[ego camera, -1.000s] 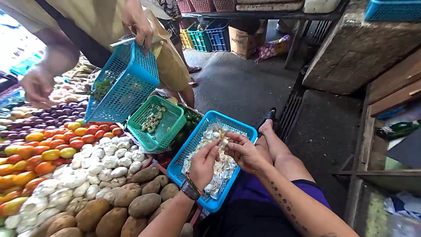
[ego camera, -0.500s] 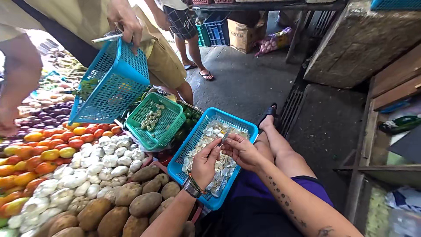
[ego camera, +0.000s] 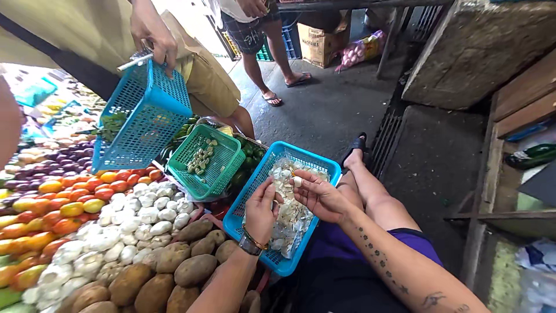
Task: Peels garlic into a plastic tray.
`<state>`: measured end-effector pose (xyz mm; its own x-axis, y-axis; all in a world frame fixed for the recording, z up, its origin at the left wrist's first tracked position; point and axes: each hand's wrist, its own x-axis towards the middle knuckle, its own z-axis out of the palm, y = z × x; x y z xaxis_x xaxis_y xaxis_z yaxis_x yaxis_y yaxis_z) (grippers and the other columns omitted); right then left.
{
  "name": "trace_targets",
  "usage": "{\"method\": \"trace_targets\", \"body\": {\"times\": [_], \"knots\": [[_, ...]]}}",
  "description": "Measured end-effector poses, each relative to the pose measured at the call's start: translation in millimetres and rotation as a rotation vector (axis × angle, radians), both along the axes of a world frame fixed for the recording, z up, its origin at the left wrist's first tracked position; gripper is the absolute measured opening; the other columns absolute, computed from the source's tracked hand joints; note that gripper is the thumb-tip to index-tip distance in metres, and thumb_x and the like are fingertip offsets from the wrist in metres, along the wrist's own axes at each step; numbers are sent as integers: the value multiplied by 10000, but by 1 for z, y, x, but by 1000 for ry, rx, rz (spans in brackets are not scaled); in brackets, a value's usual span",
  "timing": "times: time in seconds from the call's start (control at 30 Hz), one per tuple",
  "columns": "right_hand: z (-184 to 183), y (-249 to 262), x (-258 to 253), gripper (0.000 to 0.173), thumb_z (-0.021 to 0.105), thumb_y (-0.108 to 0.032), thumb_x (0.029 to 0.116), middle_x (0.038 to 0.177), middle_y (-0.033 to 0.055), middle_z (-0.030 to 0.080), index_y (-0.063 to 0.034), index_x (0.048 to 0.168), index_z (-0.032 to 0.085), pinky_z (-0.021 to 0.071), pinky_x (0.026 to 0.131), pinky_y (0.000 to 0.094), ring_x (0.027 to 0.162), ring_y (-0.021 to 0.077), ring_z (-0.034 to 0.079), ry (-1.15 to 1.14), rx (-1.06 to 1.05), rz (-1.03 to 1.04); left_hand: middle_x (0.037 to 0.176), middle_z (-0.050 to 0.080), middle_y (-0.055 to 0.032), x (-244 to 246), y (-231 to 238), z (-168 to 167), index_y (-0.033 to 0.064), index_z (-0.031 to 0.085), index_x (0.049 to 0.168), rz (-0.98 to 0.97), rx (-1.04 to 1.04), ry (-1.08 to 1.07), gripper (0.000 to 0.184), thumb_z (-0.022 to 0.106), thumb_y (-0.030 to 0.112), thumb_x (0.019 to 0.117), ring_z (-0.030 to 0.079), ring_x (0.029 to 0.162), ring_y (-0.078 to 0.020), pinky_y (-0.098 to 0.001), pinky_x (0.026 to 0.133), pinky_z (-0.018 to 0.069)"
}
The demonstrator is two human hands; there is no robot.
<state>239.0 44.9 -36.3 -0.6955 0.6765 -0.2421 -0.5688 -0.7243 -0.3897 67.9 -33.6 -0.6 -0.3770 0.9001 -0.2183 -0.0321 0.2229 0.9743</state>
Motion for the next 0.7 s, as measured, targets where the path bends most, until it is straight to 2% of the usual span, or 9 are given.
{"method": "trace_targets", "body": {"times": [0.07, 0.13, 0.17, 0.23, 0.3, 0.43, 0.7], "knots": [[-2, 0, 0, 248, 493, -15, 1056, 1139, 144, 701, -15, 1289, 578, 588, 929, 343, 964, 210, 719, 10, -6, -1, 799, 685, -31, 8, -5, 2, -26, 598, 1292, -75, 62, 122, 305, 475, 166, 1088, 517, 516, -63, -200, 456, 418], [-3, 0, 0, 248, 476, -14, 1061, 1123, 144, 702, -19, 1281, 591, 590, 936, 349, 972, 219, 721, 34, -5, 2, 781, 679, -27, 13, -7, 5, -32, 566, 1220, -105, 127, 164, 238, 533, 140, 1058, 539, 541, -64, -201, 480, 430], [-2, 0, 1, 234, 473, -17, 1063, 1100, 143, 707, -18, 1261, 598, 596, 925, 350, 958, 221, 725, 35, -12, 0, 786, 679, -27, 13, -8, 6, -27, 516, 1233, -141, 157, 186, 250, 556, 128, 1040, 564, 563, -67, -206, 502, 454], [-1, 1, 3, 210, 457, -35, 1073, 1064, 129, 708, -15, 1235, 590, 602, 901, 344, 921, 205, 724, 9, 7, 10, 815, 695, -26, 12, -8, 7, -36, 462, 1362, -261, 210, 295, 399, 581, 135, 1021, 630, 638, -81, -236, 581, 530], [-4, 2, 4, 251, 433, -46, 1078, 1062, 126, 710, -9, 1257, 604, 598, 888, 352, 902, 197, 717, 0, 48, 29, 837, 707, -14, 11, -9, 5, -17, 514, 1437, -357, 240, 433, 445, 571, 168, 1036, 658, 685, -71, -241, 643, 573], [-9, 0, 3, 262, 422, -55, 1084, 1038, 126, 708, 0, 1268, 599, 589, 912, 366, 912, 195, 711, 1, 73, 35, 848, 719, -7, 11, -8, -6, 18, 613, 1386, -371, 285, 555, 368, 538, 169, 1058, 656, 696, -45, -221, 668, 575], [-8, -4, 4, 223, 444, -74, 1087, 1034, 149, 709, 24, 1214, 599, 597, 915, 380, 912, 217, 723, 3, 34, 16, 910, 744, -27, 9, -8, -14, 34, 645, 1363, -347, 295, 576, 345, 539, 161, 1060, 697, 755, -70, -251, 728, 607]]}}
